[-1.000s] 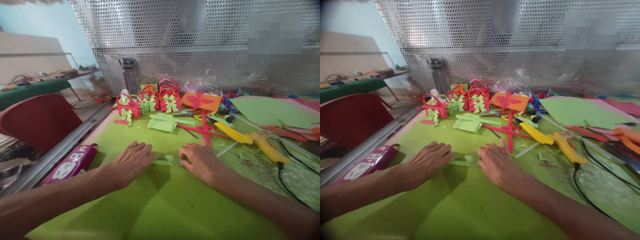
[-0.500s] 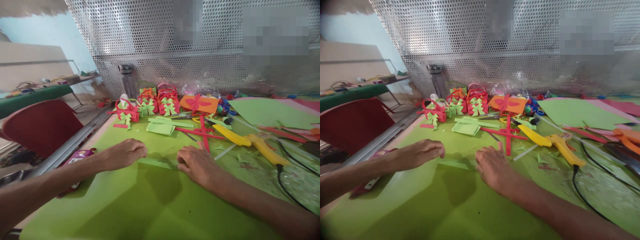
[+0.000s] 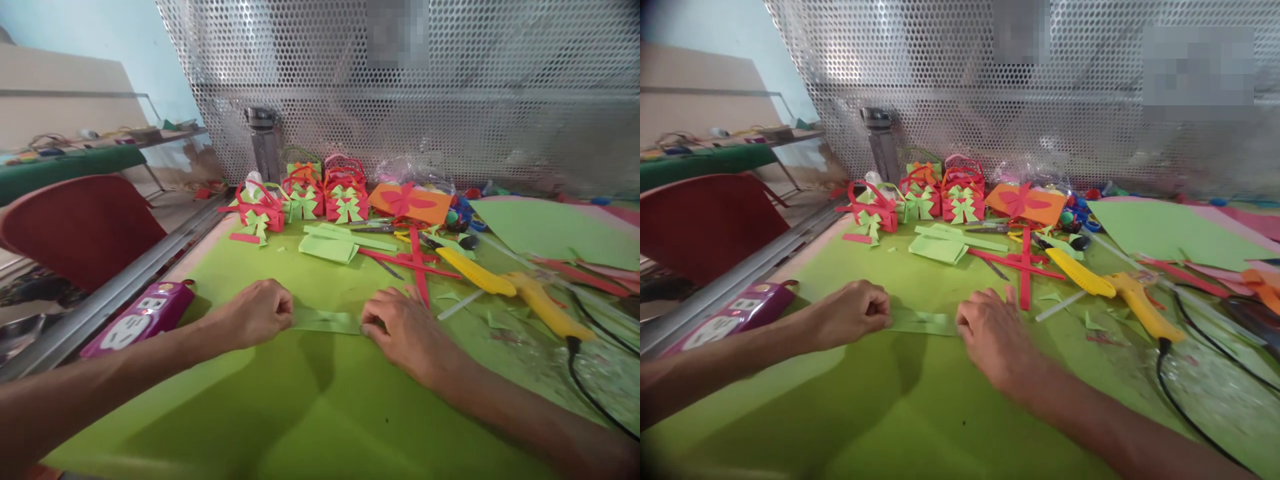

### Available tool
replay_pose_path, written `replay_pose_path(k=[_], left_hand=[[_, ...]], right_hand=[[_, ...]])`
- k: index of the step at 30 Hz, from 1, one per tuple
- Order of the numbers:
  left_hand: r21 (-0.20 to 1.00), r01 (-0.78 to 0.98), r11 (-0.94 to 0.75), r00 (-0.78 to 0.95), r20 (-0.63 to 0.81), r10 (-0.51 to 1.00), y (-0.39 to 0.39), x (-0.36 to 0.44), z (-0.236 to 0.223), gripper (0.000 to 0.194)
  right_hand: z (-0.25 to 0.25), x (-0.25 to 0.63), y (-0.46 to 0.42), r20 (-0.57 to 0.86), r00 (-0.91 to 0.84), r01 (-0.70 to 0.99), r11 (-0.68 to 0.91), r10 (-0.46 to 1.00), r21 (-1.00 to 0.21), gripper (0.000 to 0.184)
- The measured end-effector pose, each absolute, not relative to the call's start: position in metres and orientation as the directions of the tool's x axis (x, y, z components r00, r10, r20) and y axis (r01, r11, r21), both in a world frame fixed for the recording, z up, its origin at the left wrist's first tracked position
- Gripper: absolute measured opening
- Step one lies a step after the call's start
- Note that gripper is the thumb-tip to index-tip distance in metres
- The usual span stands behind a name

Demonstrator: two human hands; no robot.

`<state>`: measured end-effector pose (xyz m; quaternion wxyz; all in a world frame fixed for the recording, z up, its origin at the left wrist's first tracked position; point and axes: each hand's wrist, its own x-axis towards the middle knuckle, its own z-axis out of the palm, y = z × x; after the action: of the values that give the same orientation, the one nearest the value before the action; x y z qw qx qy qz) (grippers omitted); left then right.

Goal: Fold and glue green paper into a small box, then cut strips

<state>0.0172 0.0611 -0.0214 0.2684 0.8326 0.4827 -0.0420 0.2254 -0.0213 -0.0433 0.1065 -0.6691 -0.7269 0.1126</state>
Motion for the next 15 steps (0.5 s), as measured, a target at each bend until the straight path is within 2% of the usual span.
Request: replay_pose_path(k=[6, 8, 10, 13, 15], left_hand=[[0.381, 0.83, -0.408, 0.534, -0.328, 0.779, 0.059, 0.0179, -0.0184, 0.021], [0.326, 0.829, -0.455, 0.546, -0.292, 0.785, 0.058, 0.0171, -0.0194, 0.015], [0.229, 0.787, -0.573, 0.614, -0.207, 0.761, 0.0574, 0.0162, -0.0208, 0.008], [-0.013, 0.563, -0.826, 0.82, -0.117, 0.561, 0.0582, 0.0148, -0.0231, 0.053], [-0.152, 0.395, -0.906, 0.903, -0.115, 0.413, 0.0594, 0.0136, -0.0245, 0.079]], right_hand=[[-0.0409, 0.2272, -0.0202, -0.024, -0.085, 0.94, 0.072, 0.996, -0.335, 0.016], [-0.0403, 0.2277, -0.0199, -0.02, -0.09, 0.936, 0.077, 0.996, -0.343, 0.015], [-0.0408, 0.2286, -0.0196, 0.002, -0.102, 0.935, 0.097, 0.995, -0.34, 0.011], [-0.0428, 0.2303, -0.0188, 0.043, -0.128, 0.939, 0.135, 0.991, -0.316, 0.01], [-0.0437, 0.2309, -0.018, 0.049, -0.133, 0.942, 0.142, 0.99, -0.305, 0.011]])
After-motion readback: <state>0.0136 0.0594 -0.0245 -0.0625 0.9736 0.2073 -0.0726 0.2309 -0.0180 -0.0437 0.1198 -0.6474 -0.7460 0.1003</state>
